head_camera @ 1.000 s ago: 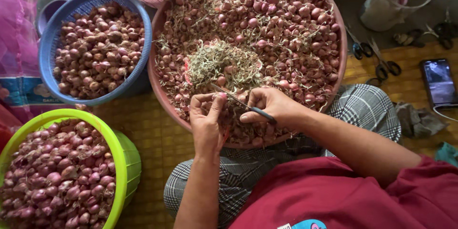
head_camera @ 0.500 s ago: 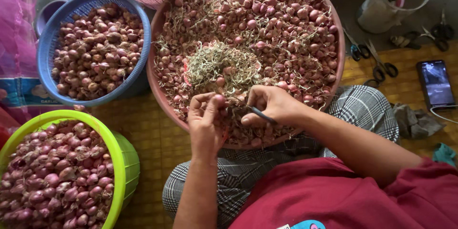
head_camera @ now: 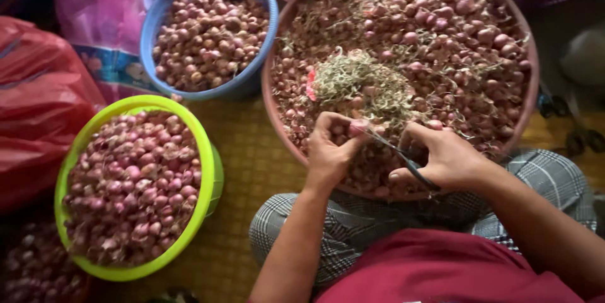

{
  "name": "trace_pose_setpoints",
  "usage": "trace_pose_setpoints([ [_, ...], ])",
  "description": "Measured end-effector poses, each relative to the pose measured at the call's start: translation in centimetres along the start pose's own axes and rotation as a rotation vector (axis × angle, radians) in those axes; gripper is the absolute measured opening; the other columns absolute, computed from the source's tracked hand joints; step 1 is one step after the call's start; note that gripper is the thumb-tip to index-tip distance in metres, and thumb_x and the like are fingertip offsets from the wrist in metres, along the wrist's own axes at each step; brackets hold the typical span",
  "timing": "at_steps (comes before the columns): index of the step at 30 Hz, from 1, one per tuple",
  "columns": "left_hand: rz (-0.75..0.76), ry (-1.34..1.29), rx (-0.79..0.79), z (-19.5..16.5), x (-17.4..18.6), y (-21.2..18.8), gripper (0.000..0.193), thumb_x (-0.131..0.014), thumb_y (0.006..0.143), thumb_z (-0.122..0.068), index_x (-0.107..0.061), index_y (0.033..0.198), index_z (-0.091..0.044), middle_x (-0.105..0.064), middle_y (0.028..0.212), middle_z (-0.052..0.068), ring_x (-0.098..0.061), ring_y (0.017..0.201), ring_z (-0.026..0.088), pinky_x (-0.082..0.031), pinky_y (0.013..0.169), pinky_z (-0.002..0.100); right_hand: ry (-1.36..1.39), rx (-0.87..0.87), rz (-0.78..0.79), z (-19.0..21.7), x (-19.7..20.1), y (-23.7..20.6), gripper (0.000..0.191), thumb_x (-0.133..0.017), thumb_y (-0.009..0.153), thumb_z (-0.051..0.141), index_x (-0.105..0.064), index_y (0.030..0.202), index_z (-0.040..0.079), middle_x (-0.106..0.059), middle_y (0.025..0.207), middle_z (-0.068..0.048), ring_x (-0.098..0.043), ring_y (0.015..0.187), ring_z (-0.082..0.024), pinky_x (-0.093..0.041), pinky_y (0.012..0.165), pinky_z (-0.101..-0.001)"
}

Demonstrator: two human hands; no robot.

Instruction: The person sits on a floor mat and trims dried roots and stems off shallots with scissors, one bulb at a time, taken from a large basin of untrimmed shallots. Trimmed shallots are placed into a green basket beside them, with trimmed-off tops dropped back into the basin.

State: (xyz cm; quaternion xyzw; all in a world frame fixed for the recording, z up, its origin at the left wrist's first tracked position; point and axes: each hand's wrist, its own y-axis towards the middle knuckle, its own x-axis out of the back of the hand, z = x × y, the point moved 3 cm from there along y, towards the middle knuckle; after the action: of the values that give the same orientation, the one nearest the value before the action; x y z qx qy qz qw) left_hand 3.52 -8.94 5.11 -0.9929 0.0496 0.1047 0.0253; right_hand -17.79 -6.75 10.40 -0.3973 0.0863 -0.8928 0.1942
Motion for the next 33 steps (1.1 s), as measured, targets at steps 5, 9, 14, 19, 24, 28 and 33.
trace_pose_setpoints([
  [5,0.132,-0.220,-0.012,0.4,-0.8,-0.5,0.029,-0.079,0.085,0.002,-0.057,0.100,-0.007,-0.072,0.098,0.002,-0.066,0.089,0.005,-0.055,0.081,0.021,0.088,0.018,-0.046,0.0,-0.7,0.5,0.056,-0.093,0.062,0.043,-0.068,0.094,0.005,-0.073,0.078,-0.009,-0.072,0.075,-0.018,-0.056,0.067,-0.0338],
  [9,0.093,-0.134,-0.022,0.8,-0.5,-0.4,0.029,-0.081,0.085,0.003,-0.058,0.100,-0.007,-0.066,0.090,-0.002,-0.059,0.082,0.003,-0.051,0.075,0.020,0.424,-0.142,0.031,-1.5,-2.0,0.9,0.045,-0.092,0.067,0.027,-0.066,0.092,0.001,-0.071,0.071,-0.010,-0.063,0.063,-0.013,-0.049,0.053,-0.0321],
  [14,0.090,-0.090,-0.040,1.2,-0.1,-0.4,0.027,-0.083,0.086,0.000,-0.061,0.101,-0.007,-0.061,0.087,-0.005,-0.051,0.078,0.002,-0.044,0.069,0.017,0.529,-0.145,0.048,-2.3,-2.3,1.3,0.042,-0.092,0.071,0.023,-0.064,0.090,-0.001,-0.067,0.067,-0.012,-0.056,0.057,-0.013,-0.039,0.047,-0.0318],
  [19,-0.025,-0.188,0.031,0.2,0.5,0.9,0.021,-0.079,0.091,-0.015,-0.061,0.098,-0.007,-0.061,0.083,-0.002,-0.051,0.069,0.005,-0.043,0.062,0.020,0.561,-0.142,0.025,-2.1,-1.0,0.9,0.043,-0.089,0.068,0.028,-0.063,0.094,0.007,-0.073,0.074,-0.011,-0.068,0.061,-0.013,-0.054,0.051,-0.0310],
  [24,-0.136,0.638,-0.042,-0.9,0.1,4.2,0.020,-0.081,0.090,-0.023,-0.068,0.090,-0.007,-0.066,0.075,0.009,-0.058,0.065,0.016,-0.048,0.059,0.031,0.409,-0.183,-0.041,-2.4,-0.8,1.8,0.055,-0.089,0.065,0.038,-0.063,0.102,0.007,-0.073,0.080,-0.010,-0.067,0.071,-0.016,-0.054,0.061,-0.0334],
  [28,-0.156,1.178,-0.532,-0.9,-1.7,5.7,0.032,-0.085,0.078,-0.028,-0.065,0.090,-0.006,-0.068,0.084,0.014,-0.066,0.073,0.034,-0.051,0.063,0.044,0.389,-0.048,-0.078,-3.4,-1.3,2.5,0.057,-0.090,0.067,0.043,-0.067,0.103,0.005,-0.073,0.085,-0.009,-0.065,0.080,-0.016,-0.054,0.070,-0.0336],
  [33,-0.075,0.662,-0.132,-0.1,-0.1,7.0,0.024,-0.082,0.086,-0.020,-0.070,0.098,-0.003,-0.067,0.077,0.007,-0.063,0.063,0.017,-0.051,0.059,0.031,0.502,-0.113,0.043,-4.3,-0.7,2.6,0.051,-0.088,0.071,0.039,-0.065,0.101,0.005,-0.074,0.080,-0.008,-0.065,0.070,-0.013,-0.054,0.061,-0.0306],
])
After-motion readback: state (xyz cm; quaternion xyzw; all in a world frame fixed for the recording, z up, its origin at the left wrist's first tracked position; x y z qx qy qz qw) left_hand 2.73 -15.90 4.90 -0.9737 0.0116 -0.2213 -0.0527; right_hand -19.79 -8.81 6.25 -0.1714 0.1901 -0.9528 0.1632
